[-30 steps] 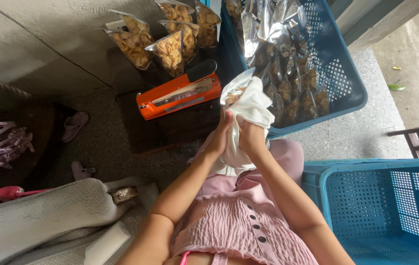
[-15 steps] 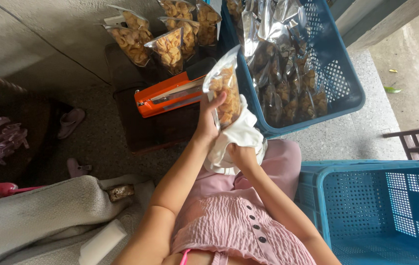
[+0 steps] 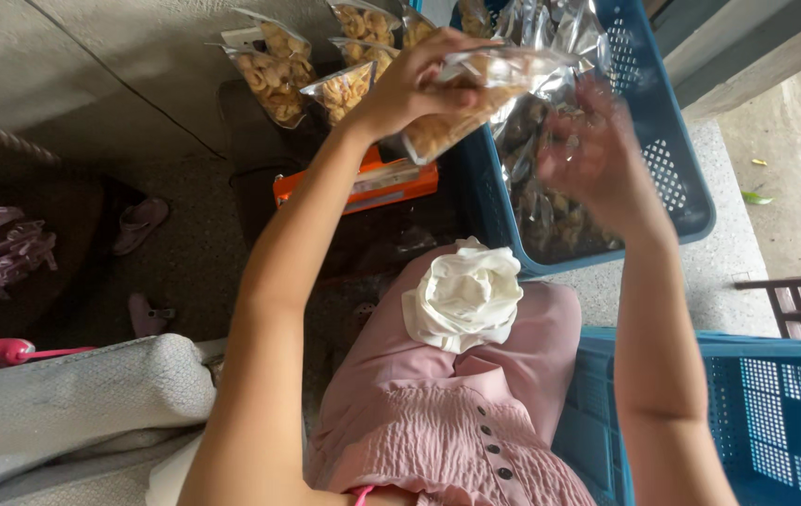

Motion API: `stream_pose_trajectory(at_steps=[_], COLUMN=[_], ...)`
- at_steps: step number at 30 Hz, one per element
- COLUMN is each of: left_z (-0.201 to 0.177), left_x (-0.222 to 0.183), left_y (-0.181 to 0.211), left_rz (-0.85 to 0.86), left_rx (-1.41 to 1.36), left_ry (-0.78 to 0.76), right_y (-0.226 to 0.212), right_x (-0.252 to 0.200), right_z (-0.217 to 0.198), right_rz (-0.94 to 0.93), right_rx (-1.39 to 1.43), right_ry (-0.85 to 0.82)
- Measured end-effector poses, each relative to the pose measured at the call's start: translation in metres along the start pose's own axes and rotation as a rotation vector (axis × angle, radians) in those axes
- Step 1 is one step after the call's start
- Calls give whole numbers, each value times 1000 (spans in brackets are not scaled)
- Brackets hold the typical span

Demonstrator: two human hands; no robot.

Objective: The person transfers snack pieces from a cloth bundle into clear plastic bags, then uses an orange heat sealer to close each bag. The sealed bags are placed into a blue basket. The person repeats this process for multiple bags throughout the clip.

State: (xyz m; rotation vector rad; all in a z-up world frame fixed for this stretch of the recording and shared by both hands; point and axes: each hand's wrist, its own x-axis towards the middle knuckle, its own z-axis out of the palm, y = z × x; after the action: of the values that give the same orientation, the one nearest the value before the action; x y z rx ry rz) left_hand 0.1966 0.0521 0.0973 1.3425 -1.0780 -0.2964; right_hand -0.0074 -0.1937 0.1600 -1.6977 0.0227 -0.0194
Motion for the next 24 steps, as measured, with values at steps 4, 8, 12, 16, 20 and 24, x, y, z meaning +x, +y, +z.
stream_pose_trajectory(at_steps=[4,8,12,16,20,24], left_z=[-22,-47,-69,-79,-87,-92], left_x=[47,63,37,2,-9,-12], left_y=[-9,-45,-88,-116,-135,-139], left_rz=[6,10,-307,-456,-445,-219], left_rx=[242,528,1141,1360,1336,1199], left_ry=[-147,-35,183,202,207,245], right_y=[-13,24,87,138,172,201], right_x=[68,119,155,174,195,220], right_z=[1,13,42,71,87,93], right_rz=[-282,-266,-152,-71,6,-6], right_rx=[74,-59,-61,49,-214,21], right_ry=[-24,94,284,301,284,163])
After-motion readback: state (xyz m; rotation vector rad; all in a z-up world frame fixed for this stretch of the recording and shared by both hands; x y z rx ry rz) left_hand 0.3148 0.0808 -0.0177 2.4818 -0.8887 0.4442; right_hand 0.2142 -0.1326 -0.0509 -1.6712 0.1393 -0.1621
